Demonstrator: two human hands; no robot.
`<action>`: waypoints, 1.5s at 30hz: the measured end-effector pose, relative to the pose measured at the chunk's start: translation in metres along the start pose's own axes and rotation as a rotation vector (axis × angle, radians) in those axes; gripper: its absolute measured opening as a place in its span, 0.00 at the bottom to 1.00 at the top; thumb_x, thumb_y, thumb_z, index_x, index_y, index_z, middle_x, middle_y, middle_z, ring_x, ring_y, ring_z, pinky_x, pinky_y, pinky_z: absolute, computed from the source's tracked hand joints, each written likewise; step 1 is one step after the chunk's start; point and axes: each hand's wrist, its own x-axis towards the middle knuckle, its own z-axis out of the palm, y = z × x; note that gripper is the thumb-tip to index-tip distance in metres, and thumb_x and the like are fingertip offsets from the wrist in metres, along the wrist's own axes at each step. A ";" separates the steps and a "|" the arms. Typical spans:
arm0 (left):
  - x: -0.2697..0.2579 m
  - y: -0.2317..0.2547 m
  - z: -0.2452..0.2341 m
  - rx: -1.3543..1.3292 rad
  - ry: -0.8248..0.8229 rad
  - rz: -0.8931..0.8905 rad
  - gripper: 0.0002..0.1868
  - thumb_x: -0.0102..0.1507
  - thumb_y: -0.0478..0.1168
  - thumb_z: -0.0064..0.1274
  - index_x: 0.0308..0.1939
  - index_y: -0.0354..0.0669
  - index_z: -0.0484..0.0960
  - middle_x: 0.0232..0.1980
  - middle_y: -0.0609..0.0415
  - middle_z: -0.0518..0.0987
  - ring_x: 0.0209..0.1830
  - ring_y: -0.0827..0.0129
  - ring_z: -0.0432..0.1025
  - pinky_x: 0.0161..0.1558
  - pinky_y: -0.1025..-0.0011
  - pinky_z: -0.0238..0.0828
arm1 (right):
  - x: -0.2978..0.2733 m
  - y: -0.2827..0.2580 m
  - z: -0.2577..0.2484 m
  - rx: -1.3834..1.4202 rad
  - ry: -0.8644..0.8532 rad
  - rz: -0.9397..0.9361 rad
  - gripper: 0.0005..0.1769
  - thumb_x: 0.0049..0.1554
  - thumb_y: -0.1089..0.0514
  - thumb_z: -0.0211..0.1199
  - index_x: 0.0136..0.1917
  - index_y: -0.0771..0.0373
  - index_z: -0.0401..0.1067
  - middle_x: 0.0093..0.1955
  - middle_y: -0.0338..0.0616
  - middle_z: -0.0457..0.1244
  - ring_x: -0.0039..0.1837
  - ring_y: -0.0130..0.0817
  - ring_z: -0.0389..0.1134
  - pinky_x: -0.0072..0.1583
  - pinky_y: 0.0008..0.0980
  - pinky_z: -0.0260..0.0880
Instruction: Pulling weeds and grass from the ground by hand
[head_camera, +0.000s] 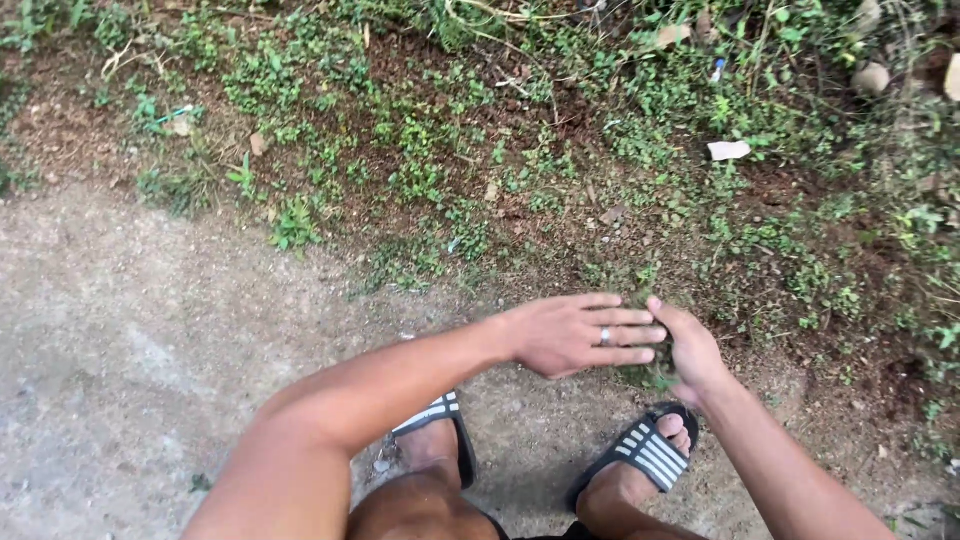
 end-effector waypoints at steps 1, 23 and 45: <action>-0.004 0.001 0.000 0.008 -0.004 0.041 0.36 0.77 0.44 0.44 0.91 0.59 0.56 0.94 0.56 0.60 0.95 0.66 0.53 0.93 0.54 0.45 | 0.000 0.006 -0.016 -0.028 0.149 0.051 0.19 0.71 0.43 0.66 0.52 0.62 0.76 0.39 0.41 0.69 0.35 0.34 0.71 0.38 0.34 0.72; -0.194 -0.261 -0.008 0.047 -0.219 -0.671 0.24 0.70 0.32 0.43 0.70 0.41 0.77 0.79 0.35 0.71 0.75 0.49 0.65 0.73 0.48 0.66 | 0.034 -0.103 -0.233 -2.104 0.057 0.173 0.43 0.66 0.27 0.44 0.87 0.45 0.63 0.81 0.56 0.68 0.70 0.52 0.84 0.75 0.59 0.86; -0.266 -0.201 -0.097 -0.698 -0.391 -0.981 0.31 0.88 0.54 0.32 0.38 0.47 0.82 0.23 0.63 0.67 0.17 0.78 0.64 0.29 0.69 0.85 | 0.204 -0.256 0.290 -2.377 -0.760 -0.259 0.30 0.73 0.35 0.52 0.77 0.54 0.73 0.73 0.48 0.72 0.70 0.45 0.80 0.72 0.45 0.88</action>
